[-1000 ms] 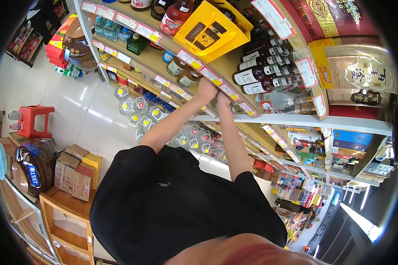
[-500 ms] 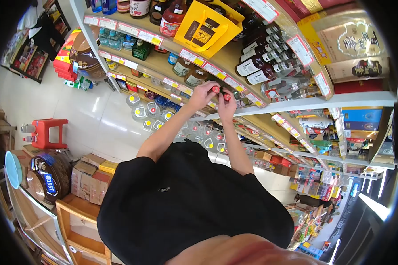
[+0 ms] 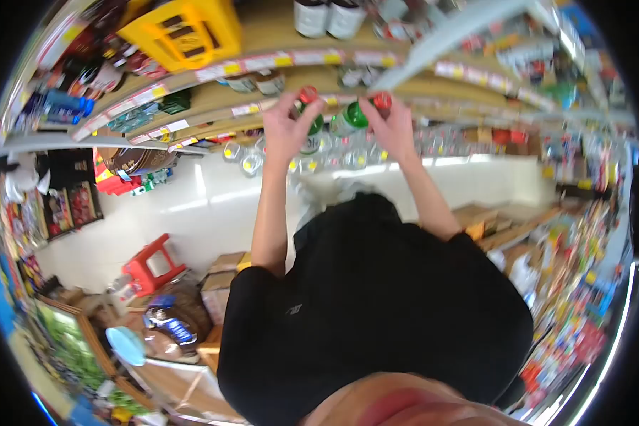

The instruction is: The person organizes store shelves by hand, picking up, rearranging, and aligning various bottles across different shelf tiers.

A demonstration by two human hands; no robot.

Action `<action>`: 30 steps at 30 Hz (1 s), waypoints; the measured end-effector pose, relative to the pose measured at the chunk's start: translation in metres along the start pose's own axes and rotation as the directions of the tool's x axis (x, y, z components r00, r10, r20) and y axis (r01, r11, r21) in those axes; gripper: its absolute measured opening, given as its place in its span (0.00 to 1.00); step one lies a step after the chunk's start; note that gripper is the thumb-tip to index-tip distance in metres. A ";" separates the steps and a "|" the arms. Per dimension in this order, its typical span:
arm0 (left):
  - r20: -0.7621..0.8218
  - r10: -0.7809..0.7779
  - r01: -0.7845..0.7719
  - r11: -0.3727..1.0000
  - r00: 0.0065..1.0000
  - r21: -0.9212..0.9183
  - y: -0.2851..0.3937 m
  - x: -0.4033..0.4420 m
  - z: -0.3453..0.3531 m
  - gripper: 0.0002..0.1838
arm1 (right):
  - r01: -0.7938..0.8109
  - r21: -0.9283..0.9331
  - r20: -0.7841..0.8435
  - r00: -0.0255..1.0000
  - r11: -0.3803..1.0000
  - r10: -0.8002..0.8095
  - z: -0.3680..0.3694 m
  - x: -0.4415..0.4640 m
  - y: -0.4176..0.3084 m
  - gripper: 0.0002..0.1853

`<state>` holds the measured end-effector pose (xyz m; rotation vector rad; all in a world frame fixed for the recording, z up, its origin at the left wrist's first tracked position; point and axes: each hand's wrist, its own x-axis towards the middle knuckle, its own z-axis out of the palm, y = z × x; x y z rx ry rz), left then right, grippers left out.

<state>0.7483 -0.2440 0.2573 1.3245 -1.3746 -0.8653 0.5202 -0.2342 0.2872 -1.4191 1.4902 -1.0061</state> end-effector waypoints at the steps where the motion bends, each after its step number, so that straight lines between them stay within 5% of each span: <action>1: 0.010 -0.064 0.064 0.998 0.998 -0.002 0.000 -0.007 0.007 0.17 | -0.027 0.000 -0.033 0.999 1.000 0.027 -0.011 -0.011 0.007 0.12; 6: 0.072 -0.118 0.131 0.962 0.990 -0.238 0.005 -0.041 0.076 0.15 | 0.038 -0.138 -0.112 0.992 0.990 -0.053 -0.075 -0.046 0.045 0.15; 10: 0.205 -0.133 0.128 0.991 0.970 0.039 0.041 -0.069 0.159 0.14 | 0.030 -0.258 -0.074 0.996 0.966 -0.051 -0.146 -0.079 0.090 0.16; 14: 0.338 -0.026 0.000 0.997 0.941 0.079 0.057 -0.107 0.267 0.14 | 0.000 -0.235 -0.153 0.987 0.972 -0.037 -0.237 -0.123 0.133 0.15; 15: 0.379 0.078 -0.117 0.990 0.922 0.081 0.065 -0.115 0.295 0.15 | 0.116 -0.264 -0.211 0.962 0.958 -0.174 -0.260 -0.134 0.157 0.16; 16: 0.471 0.018 -0.082 0.990 0.882 0.116 0.072 -0.120 0.319 0.15 | 0.033 -0.241 -0.184 0.980 0.970 -0.079 -0.292 -0.147 0.157 0.16; 17: 0.515 -0.103 0.143 0.989 0.851 -0.039 0.080 -0.131 0.351 0.15 | 0.007 -0.238 -0.229 0.971 0.971 -0.063 -0.321 -0.158 0.170 0.16; 20: 0.641 -0.048 0.110 0.992 0.766 -0.058 0.104 -0.147 0.432 0.14 | -0.100 -0.205 -0.347 0.938 0.974 0.023 -0.388 -0.203 0.205 0.14; 25: 0.788 0.024 0.068 0.994 0.615 -0.083 0.129 -0.163 0.554 0.15 | -0.203 -0.167 -0.639 0.768 0.965 0.051 -0.485 -0.272 0.224 0.13; 29: 0.854 0.187 -0.124 0.982 0.485 -0.144 0.172 -0.169 0.628 0.15 | -0.255 -0.063 -0.794 0.599 0.965 0.106 -0.523 -0.313 0.239 0.09; 30: 0.824 0.309 -0.127 0.951 0.476 -0.283 0.172 -0.171 0.651 0.16 | -0.271 -0.027 -0.812 0.567 0.962 0.137 -0.529 -0.320 0.243 0.08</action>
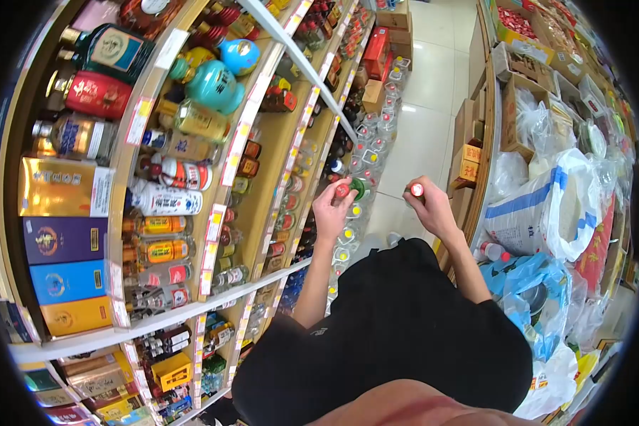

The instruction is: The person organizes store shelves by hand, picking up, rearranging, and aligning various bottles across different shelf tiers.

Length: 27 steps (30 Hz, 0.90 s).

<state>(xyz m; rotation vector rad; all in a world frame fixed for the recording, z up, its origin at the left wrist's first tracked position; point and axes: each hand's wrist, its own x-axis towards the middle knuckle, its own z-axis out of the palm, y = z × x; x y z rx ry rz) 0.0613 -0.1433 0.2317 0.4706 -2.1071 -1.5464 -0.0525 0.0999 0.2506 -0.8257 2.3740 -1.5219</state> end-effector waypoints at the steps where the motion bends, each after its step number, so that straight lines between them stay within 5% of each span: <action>1: 0.033 -0.089 0.091 0.995 0.995 -0.046 -0.002 0.012 0.008 0.15 | -0.045 0.016 -0.030 0.999 0.999 0.045 -0.005 0.001 0.003 0.09; 3: 0.106 -0.265 0.278 0.952 0.958 -0.131 0.011 0.038 0.024 0.15 | -0.132 0.049 -0.078 0.988 0.990 0.136 -0.015 0.005 0.008 0.09; 8: 0.068 -0.121 0.119 0.993 0.990 0.024 -0.047 0.098 0.056 0.16 | -0.248 0.078 -0.122 0.959 0.966 0.256 -0.012 0.026 0.037 0.08; 10: 0.061 -0.181 0.181 0.983 0.982 -0.003 -0.065 0.119 0.061 0.16 | -0.229 0.062 -0.107 0.966 0.972 0.234 -0.006 0.046 0.046 0.08; 15: -0.057 -0.195 0.194 0.981 0.979 -0.024 -0.088 0.173 0.047 0.15 | -0.259 0.059 0.096 0.963 0.964 0.253 0.020 0.135 0.048 0.09; 17: -0.080 -0.308 0.300 0.949 0.948 -0.095 -0.089 0.188 0.030 0.13 | -0.157 0.073 0.212 0.967 0.985 0.138 0.036 0.181 0.046 0.10; 19: -0.201 -0.315 0.262 0.932 0.928 -0.251 -0.092 0.209 0.016 0.12 | -0.035 0.130 0.346 0.938 0.991 -0.012 0.058 0.239 0.037 0.10; 22: -0.404 -0.254 0.168 0.957 0.879 -0.237 -0.082 0.233 -0.013 0.11 | 0.178 0.129 0.503 0.836 0.975 -0.219 0.096 0.319 0.031 0.11; 27: -0.668 -0.174 0.066 0.981 0.723 -0.184 -0.088 0.249 -0.051 0.11 | 0.220 0.236 0.649 0.690 0.947 -0.322 0.160 0.395 -0.005 0.11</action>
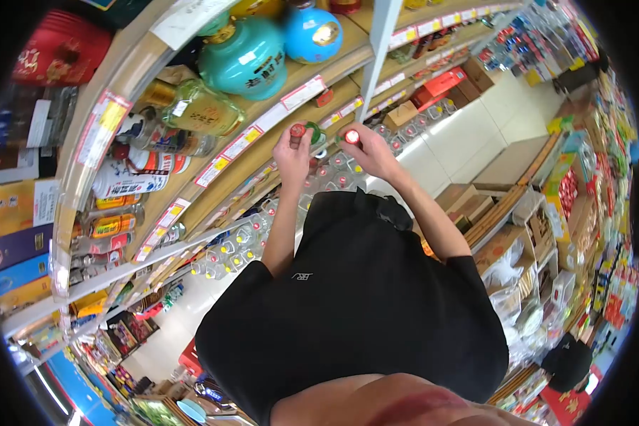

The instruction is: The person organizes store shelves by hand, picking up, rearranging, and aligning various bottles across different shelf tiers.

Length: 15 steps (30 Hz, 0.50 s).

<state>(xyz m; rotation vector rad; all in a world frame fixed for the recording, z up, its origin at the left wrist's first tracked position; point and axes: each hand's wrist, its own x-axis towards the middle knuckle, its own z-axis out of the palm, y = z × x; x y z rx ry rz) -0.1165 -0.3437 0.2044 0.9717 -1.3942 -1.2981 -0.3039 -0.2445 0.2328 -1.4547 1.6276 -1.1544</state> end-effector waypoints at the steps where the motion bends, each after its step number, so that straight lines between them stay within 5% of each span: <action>1: -0.045 -0.012 0.012 1.000 0.999 -0.003 -0.001 0.007 -0.004 0.11 | 0.039 -0.001 0.022 0.999 0.999 -0.039 0.002 0.017 -0.002 0.11; 5: -0.120 -0.010 0.018 0.998 0.993 0.067 -0.003 0.031 -0.021 0.11 | 0.121 0.107 0.002 0.993 0.987 -0.122 0.025 0.064 0.001 0.11; 8: -0.218 0.151 -0.170 0.983 0.964 -0.068 -0.024 0.050 -0.024 0.14 | 0.129 0.110 0.004 0.991 0.986 -0.130 0.045 0.089 0.006 0.12; 11: -0.209 0.093 -0.055 0.982 0.974 0.182 -0.068 0.066 -0.047 0.17 | 0.164 -0.017 0.051 0.985 0.986 -0.163 0.054 0.117 0.008 0.14; 13: -0.183 0.323 -0.145 0.769 0.928 0.623 -0.066 0.071 -0.049 0.17 | 0.099 -0.060 0.078 0.993 0.993 -0.094 0.059 0.137 0.016 0.14; 14: -0.127 0.418 -0.161 0.588 0.900 0.792 -0.066 0.074 -0.048 0.18 | 0.209 -0.068 0.051 0.977 0.976 -0.205 0.064 0.149 0.025 0.13; 15: -0.100 0.406 -0.174 0.584 0.908 0.793 -0.076 0.080 -0.051 0.17 | 0.314 -0.079 0.022 0.949 0.946 -0.314 0.068 0.159 0.033 0.12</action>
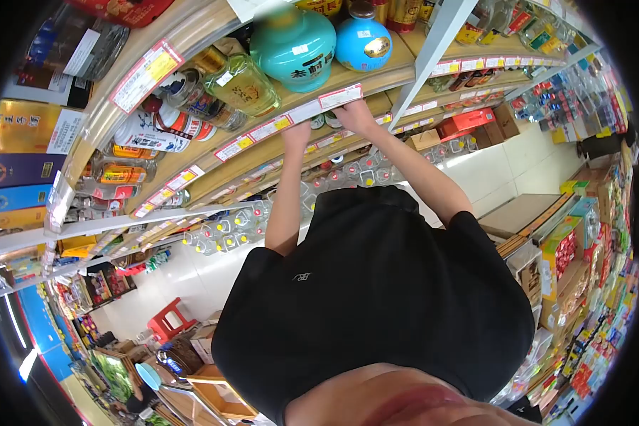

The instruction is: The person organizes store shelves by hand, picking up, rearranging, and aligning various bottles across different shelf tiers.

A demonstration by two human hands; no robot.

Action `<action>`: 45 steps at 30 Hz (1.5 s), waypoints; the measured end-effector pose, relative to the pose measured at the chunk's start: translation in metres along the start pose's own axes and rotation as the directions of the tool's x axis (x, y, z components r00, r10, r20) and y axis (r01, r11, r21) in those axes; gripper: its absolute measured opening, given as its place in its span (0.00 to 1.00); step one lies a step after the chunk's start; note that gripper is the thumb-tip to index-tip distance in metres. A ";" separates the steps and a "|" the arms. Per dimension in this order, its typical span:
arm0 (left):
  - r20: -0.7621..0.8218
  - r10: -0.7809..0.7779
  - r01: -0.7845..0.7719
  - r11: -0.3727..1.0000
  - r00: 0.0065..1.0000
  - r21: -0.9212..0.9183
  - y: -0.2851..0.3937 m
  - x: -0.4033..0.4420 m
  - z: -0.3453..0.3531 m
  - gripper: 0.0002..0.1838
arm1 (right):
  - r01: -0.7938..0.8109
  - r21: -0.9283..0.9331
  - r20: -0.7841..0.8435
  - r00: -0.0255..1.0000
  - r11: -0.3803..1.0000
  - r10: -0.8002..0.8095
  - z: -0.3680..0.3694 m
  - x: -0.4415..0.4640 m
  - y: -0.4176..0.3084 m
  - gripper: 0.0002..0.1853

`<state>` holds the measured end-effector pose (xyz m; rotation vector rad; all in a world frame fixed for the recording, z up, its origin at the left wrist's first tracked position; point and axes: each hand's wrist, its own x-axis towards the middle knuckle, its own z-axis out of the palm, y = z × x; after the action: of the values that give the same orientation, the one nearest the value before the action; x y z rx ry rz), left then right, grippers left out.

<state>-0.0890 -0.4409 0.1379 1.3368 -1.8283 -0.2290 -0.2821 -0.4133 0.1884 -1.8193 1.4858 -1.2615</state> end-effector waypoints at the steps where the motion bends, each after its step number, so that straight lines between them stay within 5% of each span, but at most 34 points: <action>1: 0.029 0.017 -0.017 1.000 0.999 -0.002 -0.010 0.002 0.005 0.16 | 0.109 -0.014 -0.038 0.993 0.994 -0.109 0.004 0.004 0.011 0.12; 4: 0.048 0.032 -0.031 0.999 0.998 -0.017 -0.009 0.005 0.008 0.15 | 0.028 -0.386 0.264 0.961 0.922 0.081 -0.005 0.019 0.001 0.14; 8: 0.074 0.038 -0.039 0.999 0.997 0.002 -0.006 0.010 0.010 0.16 | 0.053 -0.503 0.259 0.961 0.863 0.092 0.003 0.027 0.009 0.15; 14: 0.051 -0.095 0.104 0.967 0.994 -0.231 0.012 0.002 0.009 0.17 | 0.074 -0.437 0.146 0.989 0.896 -0.010 0.006 0.023 0.027 0.17; 17: -0.049 0.020 -0.029 0.982 0.999 -0.189 0.016 0.004 0.011 0.17 | 0.056 -0.234 0.022 0.998 0.971 -0.052 0.001 0.007 0.023 0.19; 20: -0.050 -0.018 0.003 0.957 0.999 -0.289 0.018 0.000 0.011 0.17 | -0.138 -0.022 0.008 0.990 0.990 0.138 -0.002 -0.020 0.018 0.20; 23: -0.031 -0.183 0.157 0.908 0.983 -0.388 0.051 -0.016 -0.013 0.16 | -0.070 0.160 -0.240 0.965 0.985 0.108 -0.017 -0.074 -0.014 0.17; 24: 0.106 -0.317 0.334 0.898 0.943 -0.286 0.041 -0.030 -0.013 0.17 | -0.063 0.209 -0.238 0.965 0.976 0.113 -0.022 -0.098 -0.014 0.14; 27: -0.087 -0.263 0.232 0.935 0.961 -0.269 0.077 -0.079 -0.033 0.20 | -0.045 -0.178 -0.026 0.999 0.983 0.041 -0.052 -0.187 0.039 0.12; 29: -0.054 -0.227 0.214 0.960 0.972 -0.180 0.046 -0.137 -0.021 0.20 | -0.222 -0.179 -0.148 0.969 0.958 0.197 -0.068 -0.259 0.085 0.10; 30: -0.028 -0.175 0.174 0.984 0.984 -0.040 0.031 -0.167 -0.021 0.21 | -0.480 -0.152 -0.132 0.876 0.864 0.464 -0.074 -0.305 0.125 0.11; 32: 0.197 -0.315 0.331 0.942 0.928 -0.053 0.024 -0.222 -0.034 0.21 | -0.644 -0.116 -0.246 0.756 0.756 0.607 -0.105 -0.387 0.150 0.15; 34: 0.343 -0.227 0.185 0.971 0.912 0.151 -0.004 -0.283 -0.050 0.20 | -0.820 -0.131 -0.358 0.564 0.558 0.744 -0.123 -0.484 0.190 0.19; 35: 0.517 -0.358 0.239 0.928 0.778 0.285 -0.012 -0.306 -0.063 0.20 | -0.914 -0.177 -0.382 0.407 0.366 0.830 -0.135 -0.521 0.189 0.20; 36: 0.641 -0.488 0.255 0.868 0.592 0.425 -0.020 -0.332 -0.079 0.19 | -0.953 -0.006 -0.356 0.284 0.301 0.890 -0.137 -0.576 0.217 0.19; 38: 0.729 -0.492 0.215 0.869 0.475 0.446 -0.070 -0.404 -0.105 0.18 | -0.799 0.583 -0.278 -0.024 0.149 0.960 -0.131 -0.662 0.246 0.10; 39: 0.791 -0.544 0.099 0.836 0.279 0.540 -0.119 -0.446 -0.107 0.19 | -0.552 0.832 -0.178 -0.180 0.050 0.967 -0.133 -0.676 0.221 0.08; 41: 0.801 -0.591 0.027 0.806 0.098 0.592 -0.102 -0.457 -0.143 0.22 | -0.280 0.951 0.045 -0.297 -0.131 0.954 -0.122 -0.720 0.204 0.09; 43: 0.735 -0.678 0.028 0.735 -0.001 0.678 -0.100 -0.478 -0.170 0.22 | -0.213 0.958 0.063 -0.495 -0.192 0.867 -0.094 -0.755 0.190 0.09; 45: 0.801 -0.598 -0.148 0.793 -0.005 0.591 -0.108 -0.493 -0.184 0.19 | -0.272 0.927 0.119 -0.442 -0.259 0.889 -0.063 -0.813 0.196 0.10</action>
<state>0.1567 -0.0068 -0.0619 2.2411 -2.9747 -1.2860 -0.4276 0.2989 -0.2297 1.0326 1.6300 -1.2696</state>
